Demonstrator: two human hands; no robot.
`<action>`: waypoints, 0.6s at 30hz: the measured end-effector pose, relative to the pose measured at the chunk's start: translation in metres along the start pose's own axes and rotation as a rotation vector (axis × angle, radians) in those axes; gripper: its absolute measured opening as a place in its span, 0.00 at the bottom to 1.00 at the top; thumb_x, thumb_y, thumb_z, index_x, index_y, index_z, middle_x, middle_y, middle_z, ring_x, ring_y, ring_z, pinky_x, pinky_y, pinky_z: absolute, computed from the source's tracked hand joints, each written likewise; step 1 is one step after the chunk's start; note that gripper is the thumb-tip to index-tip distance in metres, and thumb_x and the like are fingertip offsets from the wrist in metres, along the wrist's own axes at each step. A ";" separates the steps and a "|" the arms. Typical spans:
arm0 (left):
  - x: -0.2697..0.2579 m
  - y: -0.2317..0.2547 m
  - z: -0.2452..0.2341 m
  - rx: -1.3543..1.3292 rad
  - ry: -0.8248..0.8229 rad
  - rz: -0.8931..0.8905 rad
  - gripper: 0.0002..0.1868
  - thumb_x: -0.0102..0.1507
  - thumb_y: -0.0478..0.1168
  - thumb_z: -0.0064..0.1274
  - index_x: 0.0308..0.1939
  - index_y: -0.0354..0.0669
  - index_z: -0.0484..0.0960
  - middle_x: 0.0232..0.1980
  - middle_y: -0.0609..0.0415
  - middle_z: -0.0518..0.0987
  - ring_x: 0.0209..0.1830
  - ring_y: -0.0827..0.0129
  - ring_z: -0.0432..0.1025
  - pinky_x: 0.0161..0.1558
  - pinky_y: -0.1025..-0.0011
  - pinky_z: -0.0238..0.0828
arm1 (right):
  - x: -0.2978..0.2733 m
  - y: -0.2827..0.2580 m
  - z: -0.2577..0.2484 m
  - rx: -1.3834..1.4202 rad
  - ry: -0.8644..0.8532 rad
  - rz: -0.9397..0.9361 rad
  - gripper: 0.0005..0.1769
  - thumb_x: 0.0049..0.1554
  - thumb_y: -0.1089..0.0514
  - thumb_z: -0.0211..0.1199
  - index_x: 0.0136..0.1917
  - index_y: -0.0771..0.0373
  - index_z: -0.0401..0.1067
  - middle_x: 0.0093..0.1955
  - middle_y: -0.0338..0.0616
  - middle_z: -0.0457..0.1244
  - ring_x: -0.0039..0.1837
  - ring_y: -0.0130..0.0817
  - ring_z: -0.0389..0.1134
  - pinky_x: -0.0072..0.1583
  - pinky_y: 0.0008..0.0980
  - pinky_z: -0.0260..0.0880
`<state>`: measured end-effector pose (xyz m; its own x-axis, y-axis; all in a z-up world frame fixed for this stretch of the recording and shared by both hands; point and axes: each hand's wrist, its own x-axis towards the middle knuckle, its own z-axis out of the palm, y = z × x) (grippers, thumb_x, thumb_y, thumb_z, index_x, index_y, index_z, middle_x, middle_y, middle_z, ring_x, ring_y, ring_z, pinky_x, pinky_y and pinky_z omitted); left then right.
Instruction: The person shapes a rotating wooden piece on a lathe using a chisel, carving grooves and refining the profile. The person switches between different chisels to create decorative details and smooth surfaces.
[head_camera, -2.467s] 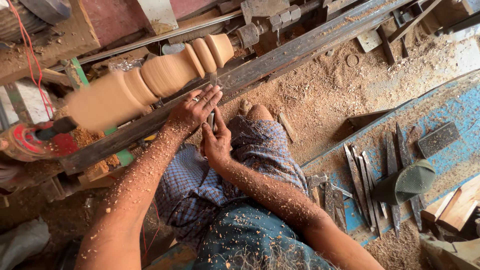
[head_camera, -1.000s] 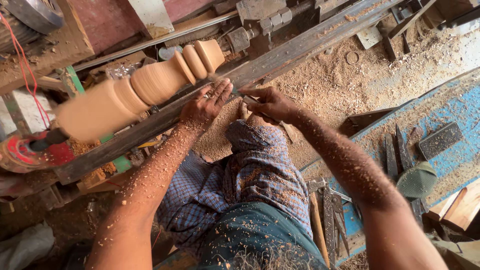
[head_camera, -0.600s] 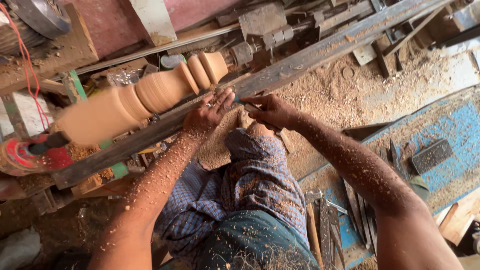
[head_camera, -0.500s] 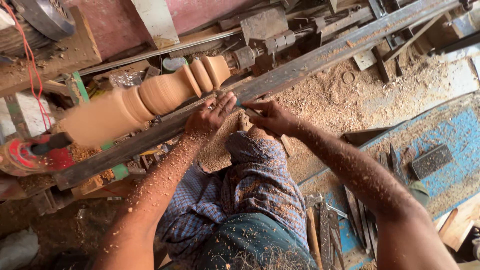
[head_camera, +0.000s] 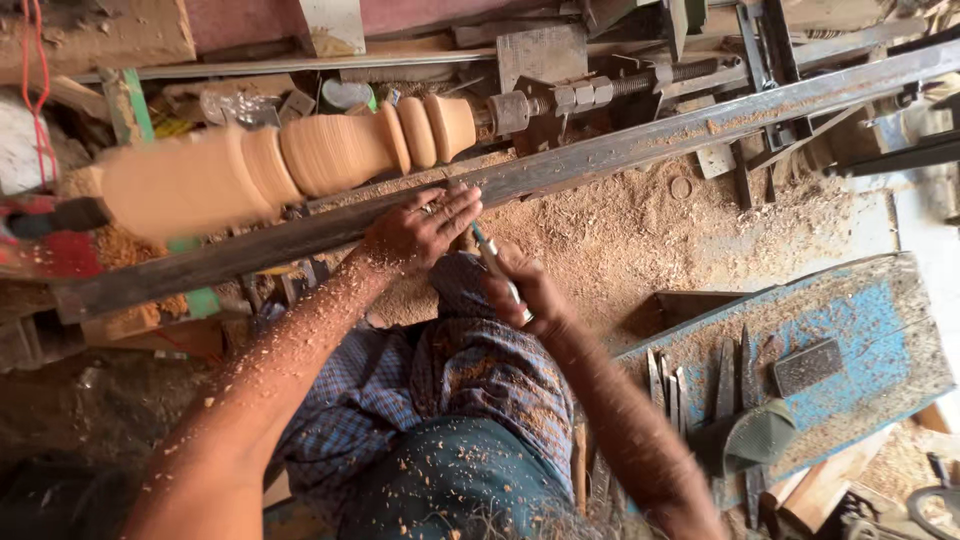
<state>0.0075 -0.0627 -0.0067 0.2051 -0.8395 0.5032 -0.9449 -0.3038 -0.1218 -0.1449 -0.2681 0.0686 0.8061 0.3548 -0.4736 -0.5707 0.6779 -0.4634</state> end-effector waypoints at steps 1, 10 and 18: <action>0.000 0.002 -0.001 0.028 -0.030 0.040 0.17 0.73 0.37 0.49 0.66 0.45 0.78 0.72 0.56 0.75 0.74 0.69 0.68 0.75 0.68 0.59 | 0.000 0.012 0.005 0.237 -0.004 0.019 0.29 0.72 0.48 0.45 0.81 0.50 0.41 0.31 0.36 0.58 0.25 0.24 0.54 0.24 0.22 0.56; 0.006 -0.007 -0.019 -0.211 -0.203 -0.032 0.25 0.71 0.44 0.42 0.70 0.39 0.71 0.75 0.47 0.69 0.74 0.59 0.64 0.73 0.59 0.55 | 0.052 0.091 0.038 -0.468 0.425 -0.544 0.35 0.68 0.63 0.54 0.85 0.58 0.50 0.44 0.32 0.65 0.34 0.17 0.56 0.33 0.20 0.60; -0.015 -0.020 -0.024 0.029 -0.187 0.041 0.24 0.73 0.44 0.46 0.70 0.38 0.73 0.74 0.49 0.72 0.72 0.63 0.70 0.75 0.64 0.60 | 0.089 0.123 0.076 -0.321 0.526 -0.693 0.31 0.67 0.62 0.55 0.82 0.64 0.54 0.35 0.34 0.62 0.28 0.16 0.54 0.29 0.21 0.53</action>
<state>0.0174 -0.0335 0.0089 0.2134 -0.9197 0.3296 -0.9463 -0.2785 -0.1644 -0.1313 -0.1044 0.0260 0.8535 -0.4541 -0.2555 -0.0668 0.3909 -0.9180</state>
